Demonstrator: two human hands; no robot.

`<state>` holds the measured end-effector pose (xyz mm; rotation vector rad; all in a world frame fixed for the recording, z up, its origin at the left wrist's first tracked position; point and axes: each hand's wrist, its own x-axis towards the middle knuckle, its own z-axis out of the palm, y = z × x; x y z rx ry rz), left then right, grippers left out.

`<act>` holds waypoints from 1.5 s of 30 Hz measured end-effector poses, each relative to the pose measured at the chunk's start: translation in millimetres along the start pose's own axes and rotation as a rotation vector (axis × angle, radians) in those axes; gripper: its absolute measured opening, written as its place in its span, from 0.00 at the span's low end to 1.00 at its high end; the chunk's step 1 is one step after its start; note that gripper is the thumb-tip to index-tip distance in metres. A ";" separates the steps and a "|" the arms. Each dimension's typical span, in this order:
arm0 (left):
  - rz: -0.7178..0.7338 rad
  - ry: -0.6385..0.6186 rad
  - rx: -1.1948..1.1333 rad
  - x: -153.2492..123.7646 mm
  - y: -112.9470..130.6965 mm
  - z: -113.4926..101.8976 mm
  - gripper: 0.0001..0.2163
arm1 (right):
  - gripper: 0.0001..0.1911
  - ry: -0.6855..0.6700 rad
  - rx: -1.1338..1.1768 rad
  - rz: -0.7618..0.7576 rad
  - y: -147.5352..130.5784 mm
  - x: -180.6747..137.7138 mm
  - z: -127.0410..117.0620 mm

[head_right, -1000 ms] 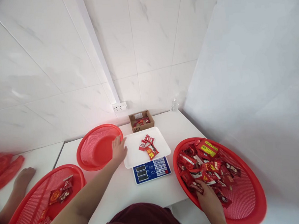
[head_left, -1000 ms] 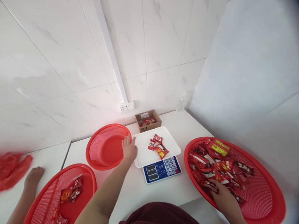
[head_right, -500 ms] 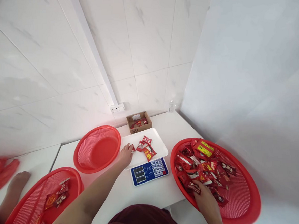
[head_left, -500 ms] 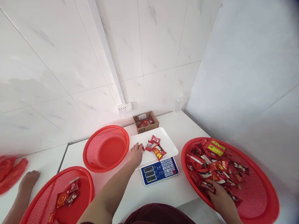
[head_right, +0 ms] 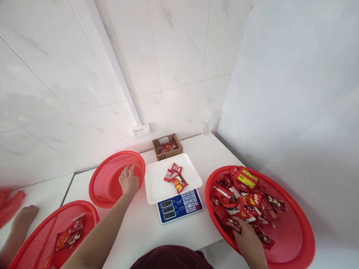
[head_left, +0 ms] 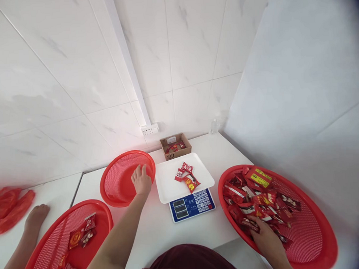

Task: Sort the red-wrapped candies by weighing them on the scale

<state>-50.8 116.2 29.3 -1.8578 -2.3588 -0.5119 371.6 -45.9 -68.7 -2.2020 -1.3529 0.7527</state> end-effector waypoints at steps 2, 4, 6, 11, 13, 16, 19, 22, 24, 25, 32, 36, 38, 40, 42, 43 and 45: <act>0.191 -0.151 0.035 -7.5 19.0 10.0 0.25 | 0.24 0.001 0.002 -0.007 1.1 0.5 0.8; 0.472 -0.348 0.010 -19.9 46.7 23.1 0.28 | 0.24 -0.001 0.007 -0.020 2.5 1.1 1.7; 0.724 -0.483 -0.042 -32.3 76.5 35.2 0.31 | 0.24 -0.002 0.006 -0.022 4.1 1.7 2.5; 0.966 -0.607 -0.068 -42.8 125.4 48.7 0.26 | 0.24 -0.001 -0.006 -0.012 7.7 3.2 2.2; 0.963 -0.607 -0.091 -40.4 130.7 47.5 0.25 | 0.24 -0.017 -0.001 -0.012 8.6 3.7 1.6; 0.879 -0.557 -0.136 -36.9 126.1 40.0 0.26 | 0.24 -0.018 -0.001 -0.014 8.5 3.4 0.8; 0.700 -0.414 -0.157 -32.5 104.3 26.1 0.27 | 0.23 -0.013 -0.001 -0.017 7.3 2.3 0.5; 0.424 -0.237 -0.118 -22.5 64.7 9.8 0.27 | 0.23 -0.009 0.011 -0.014 6.5 1.7 0.9; 0.211 -0.144 -0.062 -13.7 35.2 1.7 0.26 | 0.23 -0.006 0.020 -0.012 7.0 2.2 1.7; 0.109 -0.116 -0.037 -9.7 22.5 -0.6 0.26 | 0.23 -0.006 0.026 -0.013 7.5 2.6 2.1; 0.174 -0.284 -0.124 -7.8 35.7 22.5 0.25 | 0.24 -0.026 0.034 0.013 11.3 6.1 4.3; 0.360 -0.445 -0.269 -13.3 90.1 50.7 0.26 | 0.23 -0.007 0.051 -0.026 15.9 7.3 7.1; 0.423 -0.485 -0.286 -12.7 110.3 61.7 0.27 | 0.23 -0.004 0.051 -0.037 18.9 8.0 8.7; 0.458 -0.497 -0.267 -10.2 123.2 69.5 0.26 | 0.23 0.010 0.053 -0.032 21.0 8.3 9.8; 0.494 -0.493 -0.245 -7.2 130.4 74.4 0.25 | 0.23 0.029 0.060 -0.025 20.9 7.7 10.0; 0.513 -0.490 -0.236 -5.8 132.7 76.1 0.23 | 0.23 0.040 0.063 -0.019 19.9 7.0 9.7; 0.540 -0.494 -0.222 -3.5 135.9 78.6 0.19 | 0.23 0.050 0.066 -0.009 16.2 5.1 8.3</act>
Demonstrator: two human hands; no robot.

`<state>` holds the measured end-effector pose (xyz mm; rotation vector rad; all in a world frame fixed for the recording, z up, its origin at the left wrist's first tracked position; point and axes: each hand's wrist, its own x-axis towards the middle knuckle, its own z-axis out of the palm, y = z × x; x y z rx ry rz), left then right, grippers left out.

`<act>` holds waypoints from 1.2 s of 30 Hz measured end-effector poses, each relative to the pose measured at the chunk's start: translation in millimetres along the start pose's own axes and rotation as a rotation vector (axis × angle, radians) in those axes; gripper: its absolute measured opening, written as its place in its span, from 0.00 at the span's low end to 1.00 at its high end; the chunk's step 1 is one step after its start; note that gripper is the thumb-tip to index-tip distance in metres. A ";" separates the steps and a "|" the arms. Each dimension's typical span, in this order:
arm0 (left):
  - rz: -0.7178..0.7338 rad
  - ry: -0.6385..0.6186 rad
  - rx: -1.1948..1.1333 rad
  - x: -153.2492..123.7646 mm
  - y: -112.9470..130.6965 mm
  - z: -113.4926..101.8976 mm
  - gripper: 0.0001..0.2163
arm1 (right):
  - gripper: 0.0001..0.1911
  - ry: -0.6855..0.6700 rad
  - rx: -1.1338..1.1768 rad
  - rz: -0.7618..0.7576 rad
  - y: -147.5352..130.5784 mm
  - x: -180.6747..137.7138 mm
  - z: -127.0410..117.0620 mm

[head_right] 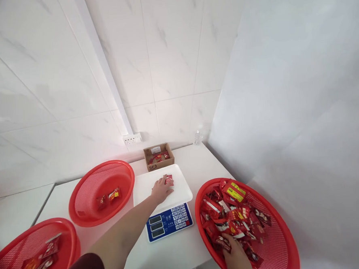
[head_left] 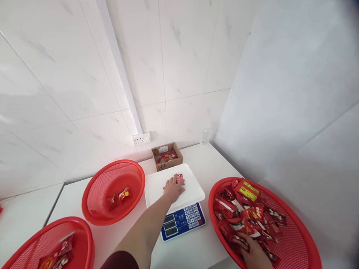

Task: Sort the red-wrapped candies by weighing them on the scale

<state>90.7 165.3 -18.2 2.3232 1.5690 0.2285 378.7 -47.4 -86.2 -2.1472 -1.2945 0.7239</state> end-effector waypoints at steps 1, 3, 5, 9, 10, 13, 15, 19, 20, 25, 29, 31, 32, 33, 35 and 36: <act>0.000 -0.007 0.006 1.8 0.4 0.4 0.17 | 0.23 0.004 0.001 0.005 -2.5 -1.1 -0.8; -0.017 -0.017 0.006 5.2 1.6 0.8 0.13 | 0.23 0.007 0.002 0.017 -7.6 -3.2 -2.6; -0.039 -0.010 -0.007 7.7 2.8 0.0 0.11 | 0.22 0.006 0.002 0.020 -11.9 -4.9 -4.4; -0.097 0.066 -0.036 5.0 -0.1 -10.1 0.13 | 0.24 -0.008 -0.004 0.005 -13.4 -5.4 -6.0; -0.114 0.094 -0.041 1.5 -3.7 -15.2 0.13 | 0.24 -0.010 -0.008 0.003 -12.5 -4.7 -5.7; -0.164 0.173 -0.048 -18.8 -24.4 -38.2 0.14 | 0.22 0.000 -0.015 0.007 -11.3 -2.6 -4.1; -0.206 0.219 -0.044 -40.4 -45.6 -58.5 0.15 | 0.22 0.017 -0.008 0.018 -14.6 -3.2 -4.2; -0.445 0.356 -0.013 -90.5 -94.2 -95.1 0.17 | 0.21 0.025 0.063 0.050 -27.6 -7.3 -15.0; -0.528 0.341 0.000 -102.0 -105.2 -100.0 0.19 | 0.21 0.030 0.090 0.083 -29.7 -7.3 -20.2; -0.716 0.292 0.055 -144.8 -134.8 -90.1 0.25 | 0.21 0.193 0.208 0.209 -19.9 2.0 -53.2; -0.621 0.292 -0.002 -151.6 -133.6 -71.0 0.27 | 0.21 0.296 0.348 0.249 -7.4 13.6 -73.5; -0.599 0.283 -0.020 -145.3 -130.7 -68.5 0.29 | 0.22 0.327 0.397 0.295 -6.6 17.8 -79.2; -0.596 0.277 -0.027 -141.1 -128.8 -68.9 0.30 | 0.21 0.327 0.406 0.312 -7.1 19.3 -81.1; -0.587 0.274 -0.032 -136.8 -126.6 -69.8 0.31 | 0.20 0.302 0.402 0.324 -7.5 20.4 -82.3; -0.537 0.293 -0.040 -129.5 -120.3 -70.5 0.30 | 0.15 0.162 0.346 0.308 -7.1 21.8 -82.4; -0.496 0.313 -0.045 -127.0 -116.1 -69.4 0.29 | 0.14 0.069 0.305 0.284 -6.0 22.4 -81.1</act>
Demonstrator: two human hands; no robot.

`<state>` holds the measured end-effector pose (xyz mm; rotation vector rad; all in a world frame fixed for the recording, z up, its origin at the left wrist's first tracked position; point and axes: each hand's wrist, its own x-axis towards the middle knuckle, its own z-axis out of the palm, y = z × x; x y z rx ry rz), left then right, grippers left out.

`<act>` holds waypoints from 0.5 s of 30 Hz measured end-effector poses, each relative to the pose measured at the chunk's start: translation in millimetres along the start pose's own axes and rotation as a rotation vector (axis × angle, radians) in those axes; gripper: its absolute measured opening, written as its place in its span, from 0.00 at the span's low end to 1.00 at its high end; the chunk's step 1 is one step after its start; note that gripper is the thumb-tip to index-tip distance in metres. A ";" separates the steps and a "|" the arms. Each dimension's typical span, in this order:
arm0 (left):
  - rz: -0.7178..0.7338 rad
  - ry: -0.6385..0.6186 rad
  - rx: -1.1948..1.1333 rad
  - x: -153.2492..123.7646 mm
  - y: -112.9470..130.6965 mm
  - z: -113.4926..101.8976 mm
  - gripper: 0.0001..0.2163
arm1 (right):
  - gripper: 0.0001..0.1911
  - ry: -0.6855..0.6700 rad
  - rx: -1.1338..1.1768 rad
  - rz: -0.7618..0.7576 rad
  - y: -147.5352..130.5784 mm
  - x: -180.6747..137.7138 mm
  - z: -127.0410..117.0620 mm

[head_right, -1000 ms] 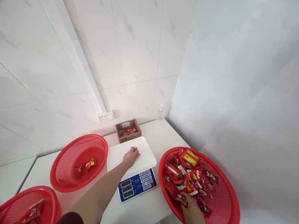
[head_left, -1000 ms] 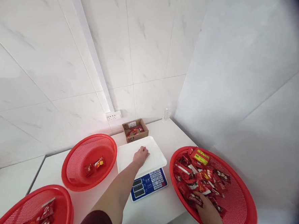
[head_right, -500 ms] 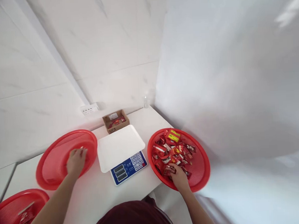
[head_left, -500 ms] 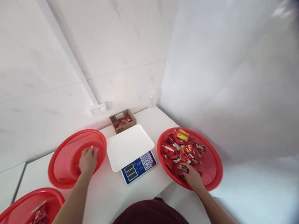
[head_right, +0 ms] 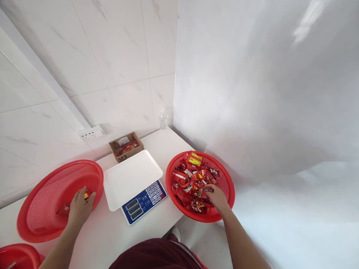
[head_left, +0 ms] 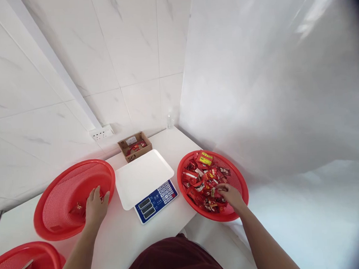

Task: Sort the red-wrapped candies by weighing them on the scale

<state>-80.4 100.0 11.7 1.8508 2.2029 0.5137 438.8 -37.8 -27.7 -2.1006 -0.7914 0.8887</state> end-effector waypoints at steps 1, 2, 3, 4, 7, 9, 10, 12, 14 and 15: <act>0.045 0.018 -0.021 -1.8 4.8 2.7 0.28 | 0.14 -0.078 -0.050 -0.021 1.8 1.0 1.8; 0.091 0.034 -0.047 -5.3 9.6 6.5 0.26 | 0.18 -0.131 -0.089 -0.053 3.9 2.1 4.6; 0.138 0.046 -0.077 -10.2 14.5 11.3 0.25 | 0.23 -0.148 -0.115 -0.092 5.8 3.5 8.2; 0.181 0.052 -0.110 -16.4 19.6 16.8 0.23 | 0.28 -0.129 -0.129 -0.125 7.0 4.9 12.8; 0.273 0.031 -0.189 -39.4 35.1 33.0 0.21 | 0.39 -0.035 -0.157 -0.115 4.0 8.9 28.7; 0.293 -0.024 -0.217 -54.8 44.9 39.8 0.21 | 0.37 -0.009 -0.165 -0.066 -2.6 10.1 36.9; 0.293 -0.060 -0.225 -61.6 49.2 41.5 0.21 | 0.35 -0.011 -0.152 -0.053 -6.5 9.9 39.1; 0.290 -0.126 -0.235 -72.1 55.9 42.1 0.21 | 0.28 -0.026 -0.110 -0.055 -13.8 8.2 38.3; 0.285 -0.165 -0.241 -78.4 59.7 40.9 0.21 | 0.22 -0.066 -0.036 -0.058 -19.2 5.5 31.5; 0.285 -0.176 -0.244 -80.2 60.8 40.1 0.21 | 0.20 -0.089 0.022 -0.058 -21.1 4.3 26.6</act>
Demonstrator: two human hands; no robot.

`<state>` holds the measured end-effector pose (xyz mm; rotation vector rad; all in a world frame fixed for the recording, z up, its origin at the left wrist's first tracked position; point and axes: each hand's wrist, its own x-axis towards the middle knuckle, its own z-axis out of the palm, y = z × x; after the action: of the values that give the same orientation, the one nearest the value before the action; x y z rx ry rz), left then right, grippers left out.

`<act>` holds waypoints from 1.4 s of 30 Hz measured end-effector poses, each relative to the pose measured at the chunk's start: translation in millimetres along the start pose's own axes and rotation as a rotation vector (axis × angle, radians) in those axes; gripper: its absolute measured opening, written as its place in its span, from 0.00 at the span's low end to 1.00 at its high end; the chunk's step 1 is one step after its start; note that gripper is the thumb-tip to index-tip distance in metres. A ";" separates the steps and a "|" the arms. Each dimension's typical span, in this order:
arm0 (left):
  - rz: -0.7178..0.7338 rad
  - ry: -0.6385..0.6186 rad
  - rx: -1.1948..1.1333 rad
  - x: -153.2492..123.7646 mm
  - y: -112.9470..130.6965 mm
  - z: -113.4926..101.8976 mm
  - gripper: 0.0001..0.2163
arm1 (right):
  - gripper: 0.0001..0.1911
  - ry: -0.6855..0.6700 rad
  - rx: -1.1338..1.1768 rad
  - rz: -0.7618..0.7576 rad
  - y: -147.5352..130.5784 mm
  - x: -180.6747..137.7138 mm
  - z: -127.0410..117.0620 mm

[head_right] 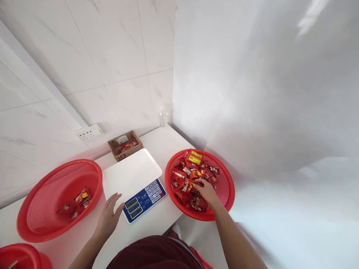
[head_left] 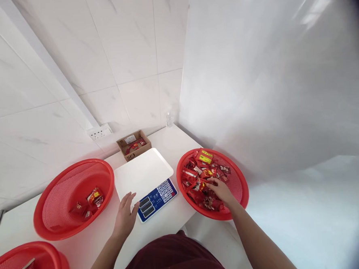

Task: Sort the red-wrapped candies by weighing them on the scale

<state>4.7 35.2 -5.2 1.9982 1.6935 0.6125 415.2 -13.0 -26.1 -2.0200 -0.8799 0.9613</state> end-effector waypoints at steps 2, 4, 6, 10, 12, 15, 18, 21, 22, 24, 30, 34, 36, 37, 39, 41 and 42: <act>-0.003 -0.008 -0.013 -1.1 2.1 -0.5 0.21 | 0.19 -0.022 0.160 0.016 -3.0 -1.9 -9.8; -0.009 -0.005 -0.032 -0.5 4.5 -1.2 0.20 | 0.18 0.004 0.342 0.072 -4.6 -1.7 -17.7; -0.024 -0.006 -0.060 0.7 8.7 -2.2 0.20 | 0.16 0.076 0.479 0.155 -4.7 0.2 -22.2; -0.059 -0.019 -0.144 0.0 22.1 -6.3 0.19 | 0.11 0.130 0.608 0.227 -2.8 3.9 -24.0; -0.106 -0.036 -0.202 -2.4 31.0 -7.9 0.19 | 0.11 0.079 0.627 0.228 -5.3 1.8 -22.0; -0.236 -0.156 -0.373 -6.4 50.7 -6.3 0.19 | 0.13 0.003 0.645 0.205 -22.8 -12.7 -9.0; -0.280 -0.355 -0.615 -7.2 80.3 1.2 0.21 | 0.15 -0.142 0.597 0.107 -57.7 -41.1 23.7; -0.288 -0.517 -0.821 -4.7 110.8 11.3 0.25 | 0.20 -0.405 0.565 0.020 -92.7 -69.4 67.8; -0.315 -0.556 -0.889 -3.6 118.3 14.0 0.26 | 0.21 -0.428 0.560 -0.016 -100.8 -76.4 81.0; -0.388 -0.595 -1.009 -1.6 126.9 16.8 0.24 | 0.21 -0.469 0.560 -0.042 -109.7 -85.9 101.0; -0.559 -0.623 -1.173 -1.8 116.9 12.6 0.20 | 0.21 -0.502 0.532 -0.007 -111.9 -91.1 122.3; -0.630 -0.653 -1.283 -2.8 110.9 9.7 0.26 | 0.20 -0.462 0.522 0.007 -115.3 -90.7 131.0; -0.607 -0.667 -1.273 -3.0 110.2 7.8 0.26 | 0.21 -0.466 0.521 0.035 -114.9 -90.7 135.6; -0.585 -0.667 -1.243 -3.2 109.8 7.0 0.24 | 0.22 -0.479 0.532 0.062 -114.1 -90.8 138.0; -0.544 -0.629 -1.152 -3.6 108.0 6.7 0.24 | 0.22 -0.535 0.567 0.132 -112.8 -91.7 142.8; -0.533 -0.554 -1.079 -3.1 104.3 8.4 0.24 | 0.20 -0.605 0.603 0.184 -113.3 -92.9 147.2; -0.542 -0.516 -1.065 -2.1 101.8 9.8 0.23 | 0.19 -0.630 0.617 0.200 -114.4 -93.3 149.0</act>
<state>90.6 17.7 47.5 0.7975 1.1118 0.5490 215.4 16.2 30.4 -1.2969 -0.5772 1.7832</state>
